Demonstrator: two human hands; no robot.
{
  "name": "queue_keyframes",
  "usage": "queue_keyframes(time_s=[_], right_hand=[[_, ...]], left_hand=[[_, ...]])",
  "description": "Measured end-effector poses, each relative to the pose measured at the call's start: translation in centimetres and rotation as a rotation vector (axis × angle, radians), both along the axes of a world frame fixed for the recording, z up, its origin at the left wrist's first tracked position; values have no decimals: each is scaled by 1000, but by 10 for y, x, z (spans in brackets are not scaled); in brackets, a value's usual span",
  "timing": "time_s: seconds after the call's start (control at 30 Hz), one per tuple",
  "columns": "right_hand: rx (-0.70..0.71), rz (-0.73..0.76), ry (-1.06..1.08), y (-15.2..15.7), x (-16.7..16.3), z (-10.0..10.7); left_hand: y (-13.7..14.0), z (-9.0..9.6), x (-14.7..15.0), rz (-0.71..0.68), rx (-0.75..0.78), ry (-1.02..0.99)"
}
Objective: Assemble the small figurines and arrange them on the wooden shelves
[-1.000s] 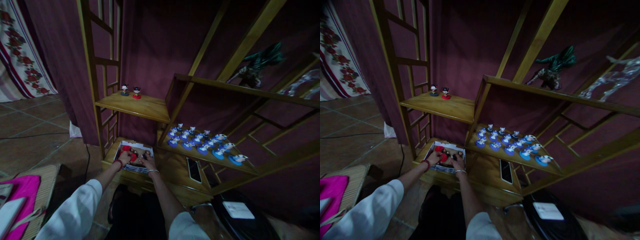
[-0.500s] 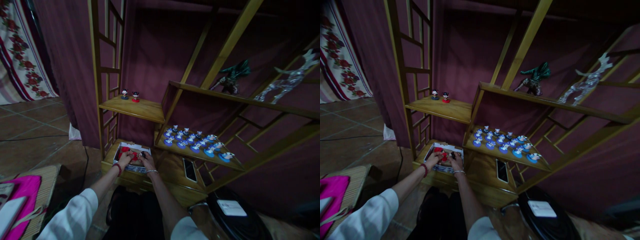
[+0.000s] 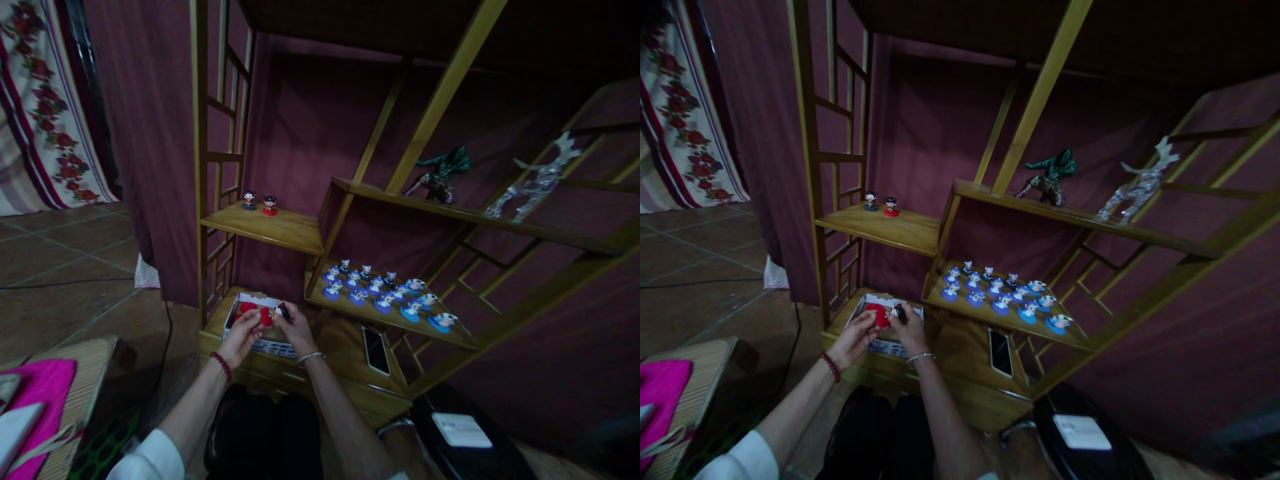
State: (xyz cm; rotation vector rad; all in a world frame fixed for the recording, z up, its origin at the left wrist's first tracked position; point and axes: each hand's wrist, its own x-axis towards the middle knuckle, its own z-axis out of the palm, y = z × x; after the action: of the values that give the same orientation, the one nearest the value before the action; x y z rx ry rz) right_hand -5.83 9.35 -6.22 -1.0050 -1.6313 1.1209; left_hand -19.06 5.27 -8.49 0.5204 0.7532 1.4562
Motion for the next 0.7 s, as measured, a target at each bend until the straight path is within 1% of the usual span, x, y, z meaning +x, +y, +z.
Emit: queue_keyframes(time_s=[0.13, 0.27, 0.37, 0.53, 0.7], right_hand=[[65, 54, -65, -11, 4, 20], [117, 70, -100, -17, 8, 32], [147, 79, -113, -21, 11, 40], [159, 105, -127, -26, 14, 50], [165, 119, -141, -31, 14, 60]], left_hand=[[-12, 15, 4, 20, 25, -79], [-21, 26, 9, 16, 51, -109], [-25, 31, 13, 18, 54, -119], [-31, 36, 17, 34, 63, -152], [-36, 43, 19, 35, 87, -134]])
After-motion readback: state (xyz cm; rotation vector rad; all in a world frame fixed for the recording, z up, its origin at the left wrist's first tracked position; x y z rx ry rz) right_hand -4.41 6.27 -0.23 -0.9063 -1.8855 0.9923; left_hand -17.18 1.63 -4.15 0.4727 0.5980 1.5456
